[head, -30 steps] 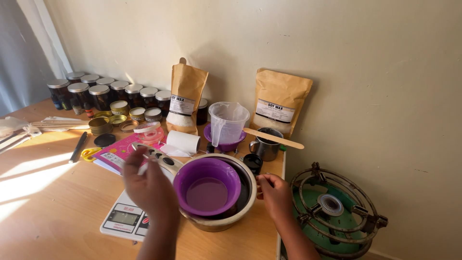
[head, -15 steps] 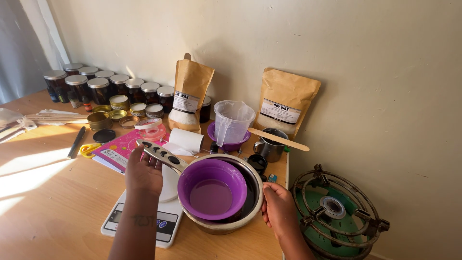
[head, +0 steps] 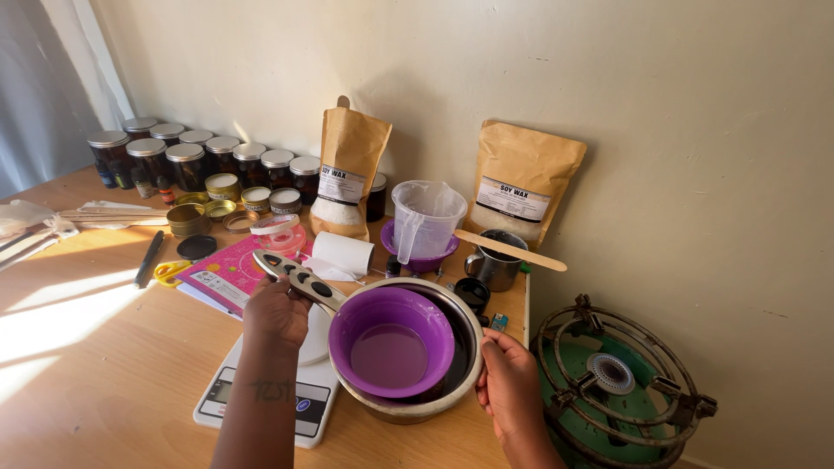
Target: Stirring a candle mixture in a bowl and cleaning a wick with a paper towel
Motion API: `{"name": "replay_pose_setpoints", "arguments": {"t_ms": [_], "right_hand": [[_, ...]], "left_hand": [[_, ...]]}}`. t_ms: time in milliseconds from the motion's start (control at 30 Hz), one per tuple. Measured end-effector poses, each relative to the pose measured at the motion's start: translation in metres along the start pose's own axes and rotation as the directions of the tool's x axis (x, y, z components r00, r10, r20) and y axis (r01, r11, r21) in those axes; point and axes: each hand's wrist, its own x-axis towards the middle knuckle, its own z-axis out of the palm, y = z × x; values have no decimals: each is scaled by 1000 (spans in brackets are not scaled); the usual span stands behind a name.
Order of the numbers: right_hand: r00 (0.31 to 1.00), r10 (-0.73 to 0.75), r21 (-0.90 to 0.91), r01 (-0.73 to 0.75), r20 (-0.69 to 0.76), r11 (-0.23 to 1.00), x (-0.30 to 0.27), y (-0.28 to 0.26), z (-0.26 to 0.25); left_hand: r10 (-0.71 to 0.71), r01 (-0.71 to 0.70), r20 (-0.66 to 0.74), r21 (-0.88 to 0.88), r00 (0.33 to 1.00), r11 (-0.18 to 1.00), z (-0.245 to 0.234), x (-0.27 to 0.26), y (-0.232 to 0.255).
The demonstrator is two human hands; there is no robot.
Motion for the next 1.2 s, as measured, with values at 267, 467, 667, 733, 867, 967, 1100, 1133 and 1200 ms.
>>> {"name": "replay_pose_setpoints", "arguments": {"t_ms": [267, 467, 667, 733, 867, 967, 1100, 1133, 1200], "right_hand": [[999, -30, 87, 31, -11, 996, 2, -1, 1], [999, -28, 132, 31, -20, 991, 7, -8, -18], [994, -106, 121, 108, -21, 987, 14, -21, -51], [991, -129, 135, 131, -24, 982, 20, -25, -65], [989, -142, 84, 146, -46, 986, 23, -42, -96], [986, -151, 68, 156, -70, 985, 33, -49, -120], [980, -174, 73, 182, -97, 981, 58, -54, -153], [979, -177, 73, 185, -98, 980, 64, -55, -162], [973, -213, 5, 214, -94, 977, 75, -53, -179]], "left_hand": [[49, -50, -25, -19, 998, 999, 0, -17, 4], [80, -80, 1, -30, 997, 996, 12, -41, 2], [32, -34, -32, -81, 999, 996, 47, -83, -3], [14, -18, -46, -98, 999, 995, 59, -98, -10], [26, -26, 0, -173, 1000, 984, 81, -124, -30], [25, -4, 112, -180, 993, 984, 88, -136, -54], [-10, 83, 294, -238, 956, 968, 96, -152, -84], [-9, 84, 296, -240, 955, 967, 97, -153, -93], [-28, 117, 378, -214, 925, 970, 97, -157, -110]]}}
